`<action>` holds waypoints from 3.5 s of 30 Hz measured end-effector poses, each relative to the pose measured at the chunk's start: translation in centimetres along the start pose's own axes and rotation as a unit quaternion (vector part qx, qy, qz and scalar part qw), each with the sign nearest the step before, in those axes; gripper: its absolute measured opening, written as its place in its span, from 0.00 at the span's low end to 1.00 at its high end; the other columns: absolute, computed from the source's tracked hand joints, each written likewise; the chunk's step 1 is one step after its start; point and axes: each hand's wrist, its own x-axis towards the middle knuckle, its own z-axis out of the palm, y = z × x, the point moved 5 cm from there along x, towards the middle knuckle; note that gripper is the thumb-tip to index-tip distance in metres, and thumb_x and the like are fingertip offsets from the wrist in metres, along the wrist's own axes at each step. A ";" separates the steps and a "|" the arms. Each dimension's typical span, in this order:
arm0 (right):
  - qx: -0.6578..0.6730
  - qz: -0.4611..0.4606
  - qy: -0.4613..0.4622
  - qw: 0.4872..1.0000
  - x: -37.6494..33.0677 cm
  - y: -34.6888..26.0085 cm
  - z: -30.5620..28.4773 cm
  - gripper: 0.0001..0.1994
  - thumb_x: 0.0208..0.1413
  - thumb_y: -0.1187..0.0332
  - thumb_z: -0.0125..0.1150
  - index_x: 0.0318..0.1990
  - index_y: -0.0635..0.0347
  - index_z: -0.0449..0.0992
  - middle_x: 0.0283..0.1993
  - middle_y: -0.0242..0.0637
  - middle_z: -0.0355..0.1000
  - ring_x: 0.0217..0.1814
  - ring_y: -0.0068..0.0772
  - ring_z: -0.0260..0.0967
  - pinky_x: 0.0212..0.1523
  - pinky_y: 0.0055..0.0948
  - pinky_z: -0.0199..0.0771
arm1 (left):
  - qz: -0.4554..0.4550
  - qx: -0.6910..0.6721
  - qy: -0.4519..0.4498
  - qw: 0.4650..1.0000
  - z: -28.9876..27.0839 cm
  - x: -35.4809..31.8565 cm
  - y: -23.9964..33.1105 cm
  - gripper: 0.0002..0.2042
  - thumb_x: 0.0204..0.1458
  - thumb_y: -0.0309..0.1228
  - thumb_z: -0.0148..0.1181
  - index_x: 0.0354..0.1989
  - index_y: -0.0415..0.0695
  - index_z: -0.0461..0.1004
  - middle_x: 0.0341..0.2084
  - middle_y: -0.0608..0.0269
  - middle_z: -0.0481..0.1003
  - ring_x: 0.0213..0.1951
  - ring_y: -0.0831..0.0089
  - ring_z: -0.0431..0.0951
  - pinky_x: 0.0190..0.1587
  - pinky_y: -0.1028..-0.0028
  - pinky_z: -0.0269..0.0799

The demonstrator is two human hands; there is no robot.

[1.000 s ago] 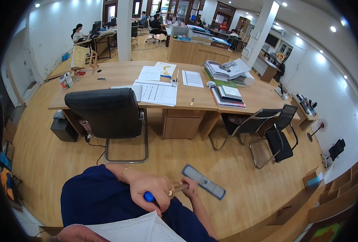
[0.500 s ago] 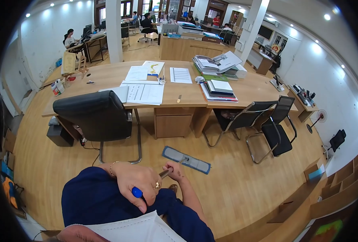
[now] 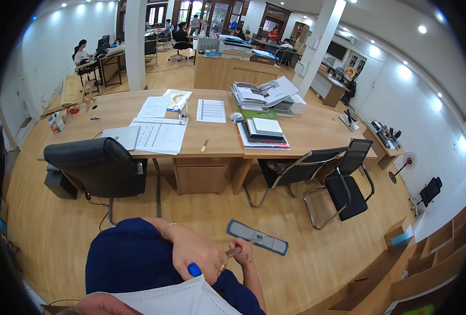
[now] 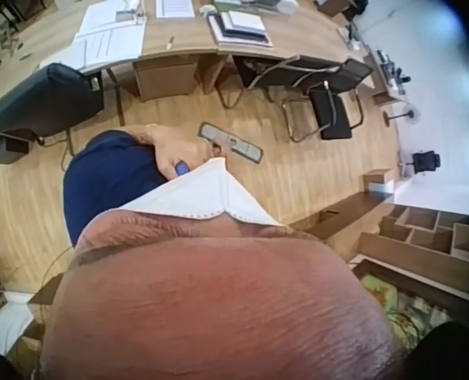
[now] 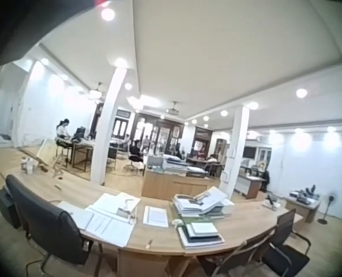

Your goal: Mopping the office floor using a flat mop.

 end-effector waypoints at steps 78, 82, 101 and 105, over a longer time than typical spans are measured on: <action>-0.082 0.320 0.104 0.938 -24.2 23.1 -26.4 0.22 0.40 0.68 0.69 0.11 0.55 0.56 0.13 0.22 0.50 0.17 0.17 0.46 0.17 0.26 0.50 | -0.261 -0.175 0.121 0.942 -0.1 12.2 -31.2 0.09 0.48 0.30 0.65 0.27 0.36 0.75 0.30 0.56 0.76 0.38 0.66 0.75 0.43 0.68 0.68; -0.019 0.412 0.033 0.911 -21.1 25.2 -25.3 0.22 0.42 0.61 0.67 0.12 0.57 0.58 0.12 0.26 0.51 0.16 0.19 0.48 0.18 0.29 0.53 | -0.261 -0.170 0.161 0.936 -2.6 10.9 -28.5 0.08 0.48 0.30 0.65 0.27 0.36 0.75 0.30 0.56 0.76 0.38 0.66 0.75 0.43 0.68 0.68; -0.069 -0.054 -0.207 0.974 7.3 7.0 -5.4 0.12 0.38 0.68 0.61 0.15 0.59 0.63 0.15 0.43 0.60 0.17 0.42 0.57 0.20 0.35 0.58 | -0.294 0.155 0.392 0.858 -6.5 1.8 -3.5 0.07 0.44 0.26 0.64 0.20 0.36 0.75 0.21 0.55 0.76 0.27 0.62 0.79 0.44 0.63 0.76; -0.014 -0.085 -0.238 0.968 8.9 2.8 -1.5 0.11 0.38 0.68 0.59 0.16 0.60 0.63 0.16 0.45 0.61 0.18 0.45 0.57 0.21 0.36 0.59 | -0.264 0.234 0.379 0.855 -6.5 1.7 0.3 0.09 0.40 0.29 0.68 0.19 0.38 0.75 0.20 0.54 0.77 0.25 0.62 0.80 0.40 0.64 0.77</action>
